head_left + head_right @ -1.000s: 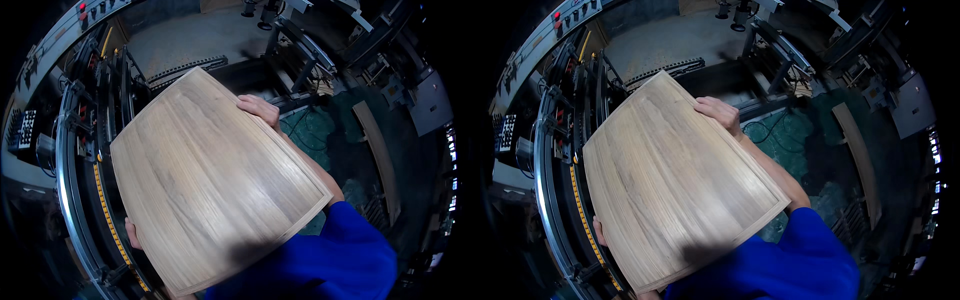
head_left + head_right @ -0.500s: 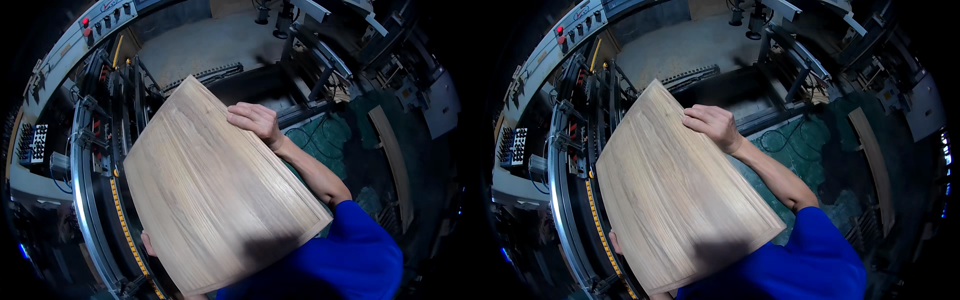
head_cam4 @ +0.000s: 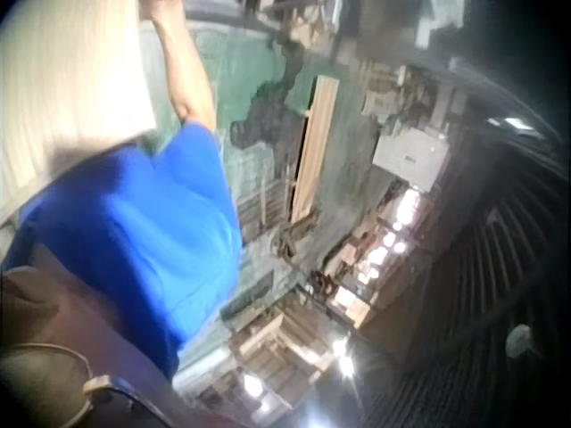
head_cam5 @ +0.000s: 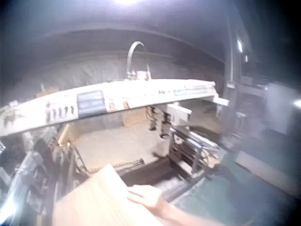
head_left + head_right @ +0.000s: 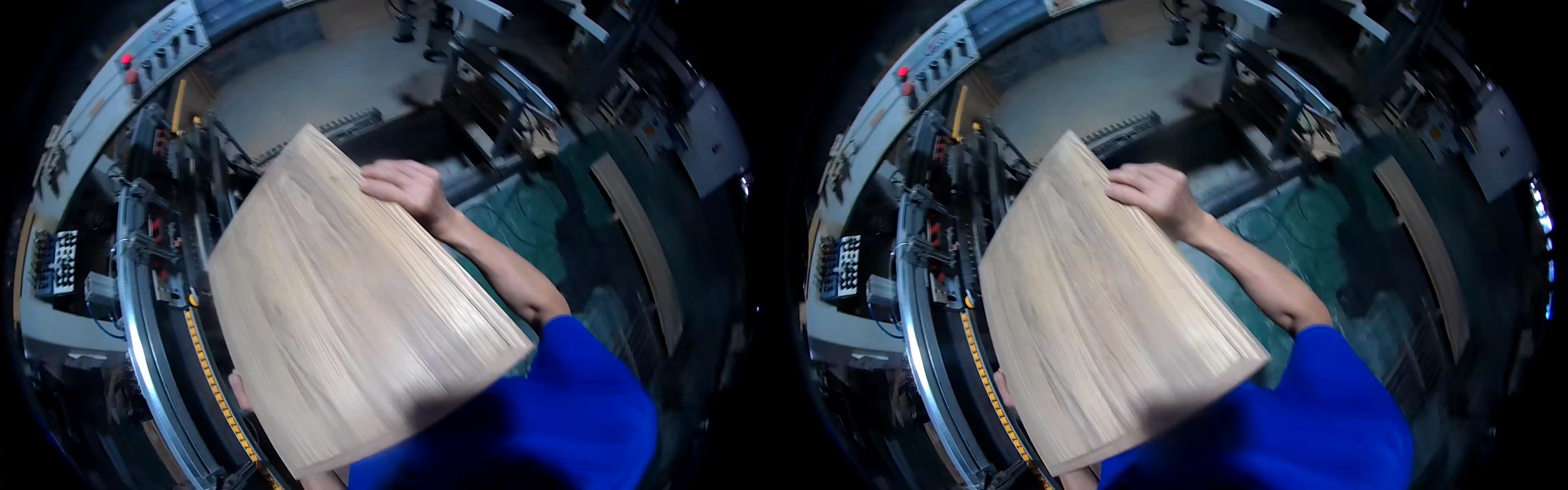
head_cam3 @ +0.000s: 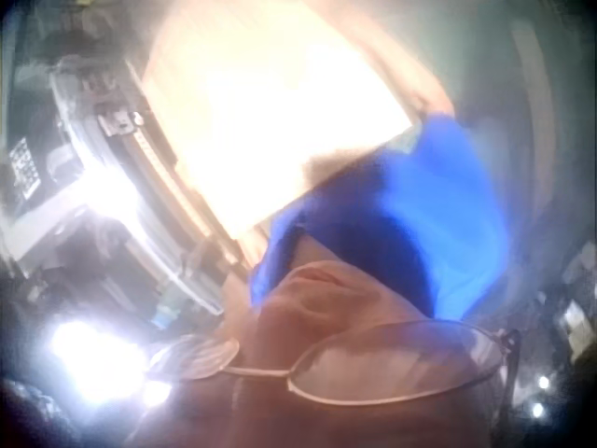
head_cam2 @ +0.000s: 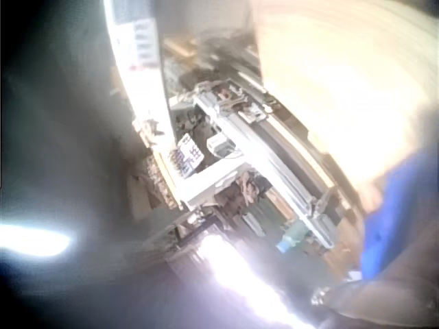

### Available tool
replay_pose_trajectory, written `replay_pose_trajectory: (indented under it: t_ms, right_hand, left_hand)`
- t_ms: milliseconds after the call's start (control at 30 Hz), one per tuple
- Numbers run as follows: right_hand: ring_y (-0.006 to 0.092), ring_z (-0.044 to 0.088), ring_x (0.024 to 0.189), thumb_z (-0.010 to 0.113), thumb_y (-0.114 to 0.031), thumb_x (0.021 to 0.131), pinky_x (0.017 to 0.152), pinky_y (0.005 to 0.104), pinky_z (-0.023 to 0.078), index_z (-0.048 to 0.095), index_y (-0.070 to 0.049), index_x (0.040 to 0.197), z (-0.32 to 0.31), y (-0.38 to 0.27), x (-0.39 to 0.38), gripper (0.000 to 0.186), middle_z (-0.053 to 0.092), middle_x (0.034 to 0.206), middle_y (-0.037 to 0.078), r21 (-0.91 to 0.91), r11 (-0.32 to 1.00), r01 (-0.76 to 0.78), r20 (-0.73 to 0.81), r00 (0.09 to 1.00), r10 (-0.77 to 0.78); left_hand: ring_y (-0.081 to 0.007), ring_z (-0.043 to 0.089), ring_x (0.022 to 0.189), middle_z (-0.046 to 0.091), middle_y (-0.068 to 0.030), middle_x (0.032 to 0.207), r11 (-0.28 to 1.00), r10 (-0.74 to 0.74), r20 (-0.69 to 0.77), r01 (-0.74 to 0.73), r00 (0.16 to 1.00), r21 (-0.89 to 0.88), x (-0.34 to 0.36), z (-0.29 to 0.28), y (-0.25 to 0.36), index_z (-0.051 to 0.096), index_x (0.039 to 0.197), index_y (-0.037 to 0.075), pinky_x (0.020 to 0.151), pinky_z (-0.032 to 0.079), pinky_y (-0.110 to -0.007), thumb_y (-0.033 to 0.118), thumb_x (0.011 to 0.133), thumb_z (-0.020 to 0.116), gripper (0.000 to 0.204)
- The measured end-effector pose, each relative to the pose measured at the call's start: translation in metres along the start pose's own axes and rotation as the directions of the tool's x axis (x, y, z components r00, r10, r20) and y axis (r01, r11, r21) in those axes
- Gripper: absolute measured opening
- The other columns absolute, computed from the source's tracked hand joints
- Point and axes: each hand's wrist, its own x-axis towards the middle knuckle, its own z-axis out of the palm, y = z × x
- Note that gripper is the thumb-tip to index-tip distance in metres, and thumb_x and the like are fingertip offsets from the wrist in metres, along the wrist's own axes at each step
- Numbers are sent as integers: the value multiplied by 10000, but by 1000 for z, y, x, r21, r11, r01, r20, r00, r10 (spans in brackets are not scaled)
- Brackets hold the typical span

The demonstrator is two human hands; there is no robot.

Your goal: The person picks up wooden panels from a workbench, carries them to a CNC machine, and places them on the machine bed. The person then removes the panels and stacks them on a nearby table. This process is repeated multiple times with different panels.

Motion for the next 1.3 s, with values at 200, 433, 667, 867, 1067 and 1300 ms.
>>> replay_pose_trajectory:
  t_ms: [200, 433, 667, 867, 1067, 1300]
  right_hand:
    - [234, 743, 957, 677, -267, 895, 819, 367, 612, 754, -111, 998, 16, 7, -30, 203, 765, 1030, 58, 12, 997, -80, -42, 996, 81]
    - [233, 746, 957, 696, -300, 881, 812, 364, 616, 755, -117, 978, 8, 14, -70, 215, 767, 1029, 52, 1, 975, -224, -94, 970, 223]
    - [252, 744, 968, 693, -288, 890, 821, 370, 614, 751, -99, 992, 10, 21, -92, 223, 765, 1026, 67, 13, 963, -268, -99, 958, 268]
    - [274, 739, 956, 713, -236, 863, 784, 374, 604, 742, -97, 977, 33, 27, -99, 183, 755, 1000, 83, 94, 959, -269, -117, 953, 279]
    - [333, 723, 1005, 730, -222, 871, 832, 393, 599, 728, -16, 1074, 3, 13, -130, 289, 736, 1091, 159, 125, 944, -304, -32, 950, 311]
    - [327, 709, 1035, 730, -208, 873, 864, 393, 582, 720, -3, 1087, 3, 19, -147, 297, 726, 1114, 162, 206, 919, -335, -1, 939, 343]
  left_hand:
    - [-233, 648, 780, 607, -151, 916, 993, -75, 65, 80, 995, -83, -3, 2, -8, 607, 1049, -38, 693, 540, -298, 65, 929, 630, 160]
    - [-243, 640, 738, 596, -146, 863, 987, -103, 83, 112, 991, -113, 2, 14, -11, 611, 1015, -32, 661, 531, -302, 51, 901, 650, 146]
    - [-253, 633, 696, 585, -140, 811, 981, -118, 107, 133, 987, -144, 7, 28, -10, 615, 982, -26, 630, 523, -306, 37, 874, 669, 136]
    - [-262, 626, 660, 575, -135, 766, 969, -205, 130, 220, 970, -110, 13, 14, -19, 618, 953, -21, 603, 516, -310, 24, 850, 686, 131]
    - [-271, 620, 623, 566, -130, 720, 838, -444, 206, 485, 872, -249, 23, 36, -12, 621, 925, -16, 576, 509, -313, 12, 827, 703, 131]
    - [-311, 629, 602, 565, -139, 697, 941, -252, 180, 284, 951, -182, 71, 37, 12, 614, 884, -8, 537, 496, -330, 1, 787, 718, 142]
